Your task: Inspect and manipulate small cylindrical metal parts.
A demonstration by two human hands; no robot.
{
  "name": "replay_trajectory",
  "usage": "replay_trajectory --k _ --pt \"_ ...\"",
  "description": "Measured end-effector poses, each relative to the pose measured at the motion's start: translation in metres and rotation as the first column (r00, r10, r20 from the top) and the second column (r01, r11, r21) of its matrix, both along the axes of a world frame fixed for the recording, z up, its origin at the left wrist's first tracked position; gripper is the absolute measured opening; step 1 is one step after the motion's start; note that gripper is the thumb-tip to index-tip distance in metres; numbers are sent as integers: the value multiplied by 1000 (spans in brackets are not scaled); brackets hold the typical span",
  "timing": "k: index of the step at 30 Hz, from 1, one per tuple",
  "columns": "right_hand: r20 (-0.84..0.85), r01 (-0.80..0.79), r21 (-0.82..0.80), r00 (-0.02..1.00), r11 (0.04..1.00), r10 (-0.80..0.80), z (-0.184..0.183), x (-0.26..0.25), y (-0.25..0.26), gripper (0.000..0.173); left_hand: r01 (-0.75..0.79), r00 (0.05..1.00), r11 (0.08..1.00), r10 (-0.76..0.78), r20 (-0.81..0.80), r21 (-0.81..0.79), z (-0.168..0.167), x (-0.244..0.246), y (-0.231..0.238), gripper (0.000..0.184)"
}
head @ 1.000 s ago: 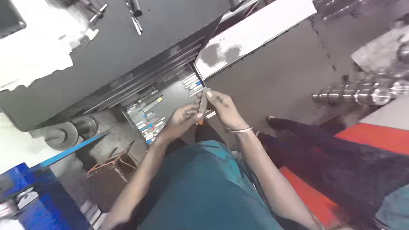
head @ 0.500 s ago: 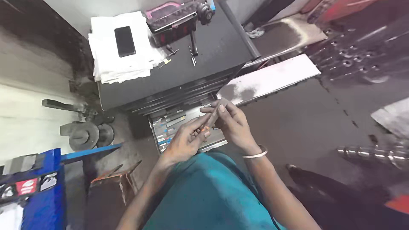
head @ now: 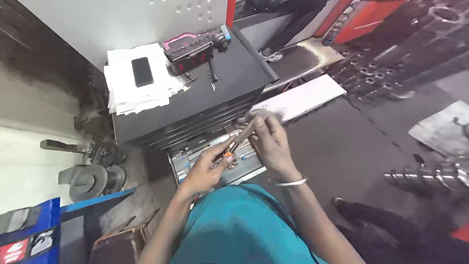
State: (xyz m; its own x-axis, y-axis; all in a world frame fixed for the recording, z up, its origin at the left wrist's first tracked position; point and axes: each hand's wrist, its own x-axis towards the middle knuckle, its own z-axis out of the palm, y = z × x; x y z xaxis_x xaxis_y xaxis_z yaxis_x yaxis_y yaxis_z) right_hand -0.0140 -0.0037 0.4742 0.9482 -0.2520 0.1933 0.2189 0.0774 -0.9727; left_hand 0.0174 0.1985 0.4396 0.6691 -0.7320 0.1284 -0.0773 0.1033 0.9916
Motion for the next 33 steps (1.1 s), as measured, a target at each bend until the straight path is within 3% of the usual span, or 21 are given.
replay_trajectory --k 5,10,15,22,33 --pt "138 156 24 978 988 -157 32 -11 -34 32 -48 999 996 49 20 -78 -13 -8 -4 30" --pt "197 74 81 976 994 -89 49 -34 -34 36 -116 985 984 132 114 -138 3 -13 -5 28" --pt "281 8 236 957 972 -76 62 -53 -19 31 -135 957 978 170 233 -160 19 -14 -1 24" --pt "365 -103 254 931 962 3 77 -63 -10 29 -129 914 975 188 359 -182 37 -16 3 22" --pt "392 -81 259 919 963 -28 83 -66 -5 29 -141 898 976 197 393 -167 46 -18 9 21"
